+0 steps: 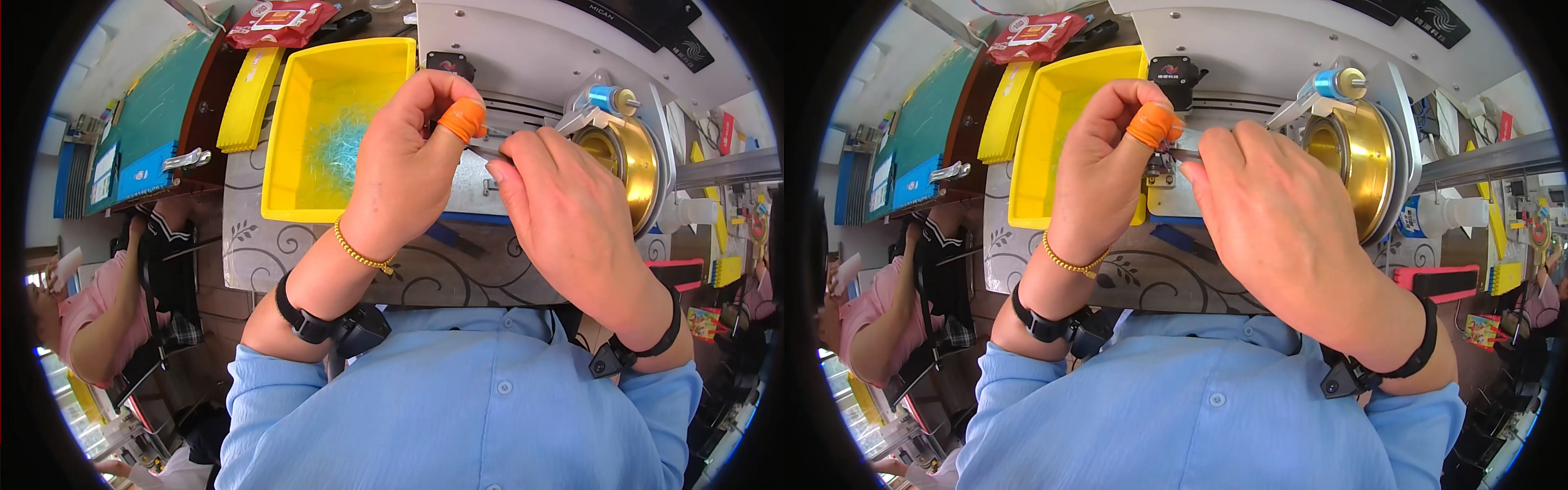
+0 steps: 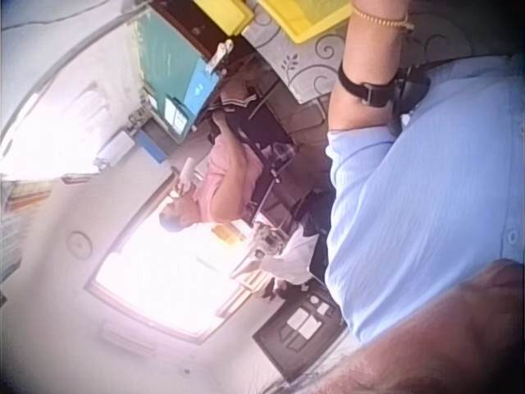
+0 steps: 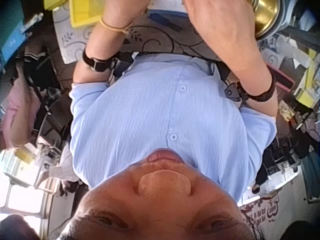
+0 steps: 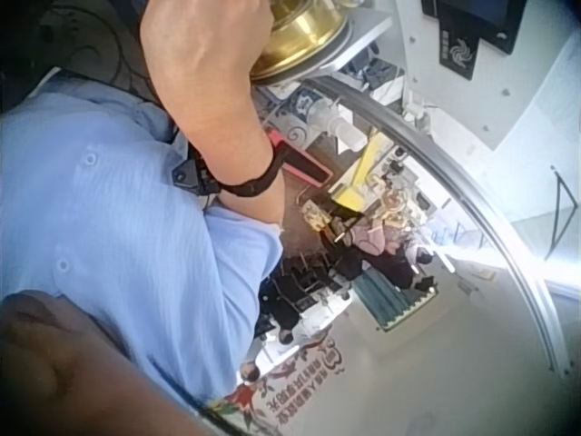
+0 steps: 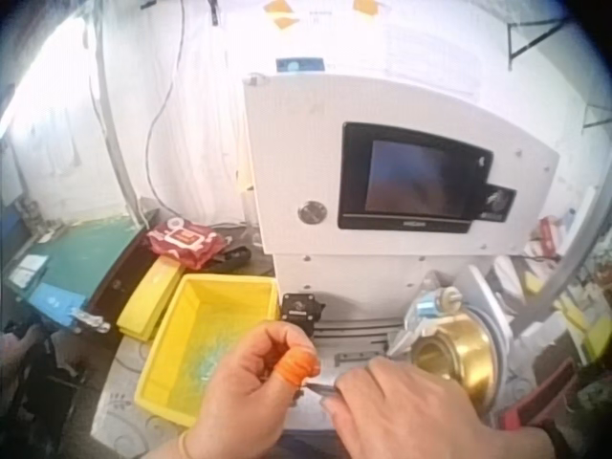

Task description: The person applies adhesive to small mechanical components and assembles metal parts using a precision assembly machine.

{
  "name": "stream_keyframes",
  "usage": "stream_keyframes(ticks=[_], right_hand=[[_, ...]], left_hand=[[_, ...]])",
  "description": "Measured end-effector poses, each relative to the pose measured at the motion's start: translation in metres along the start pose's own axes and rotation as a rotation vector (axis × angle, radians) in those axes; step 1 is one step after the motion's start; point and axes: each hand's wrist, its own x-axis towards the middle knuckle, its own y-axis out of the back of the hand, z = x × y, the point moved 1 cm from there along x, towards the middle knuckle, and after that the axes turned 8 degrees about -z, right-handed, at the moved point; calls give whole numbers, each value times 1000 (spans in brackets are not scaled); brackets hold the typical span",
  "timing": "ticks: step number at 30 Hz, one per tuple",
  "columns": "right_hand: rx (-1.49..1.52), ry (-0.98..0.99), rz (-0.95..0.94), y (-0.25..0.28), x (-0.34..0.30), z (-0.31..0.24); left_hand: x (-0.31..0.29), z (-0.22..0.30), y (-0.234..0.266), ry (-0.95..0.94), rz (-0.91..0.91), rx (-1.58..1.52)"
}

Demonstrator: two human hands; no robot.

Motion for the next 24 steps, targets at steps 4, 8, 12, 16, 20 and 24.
stream_keyframes(ticks=[4, 8, 12, 16, 20, 24], right_hand=[[4, 1, -5, 0, -1, 1], [66, -10, 19, 8, -3, -3], [214, 1, 156, 5, 5, 2], [17, -6, 147, -4, 18, 13], [-7, -5, 181, -7, 17, 17], [162, 86, 193, -5, 8, 0]], left_hand=[[1, 1, 0, -7, 2, -10], [1, -1, 0, -10, 9, -12], [0, 2, -2, -19, 50, -25], [-8, 2, 14, -66, 111, 87], [-31, -3, 78, -198, 324, 526], [-57, -13, 123, 16, 315, 867]])
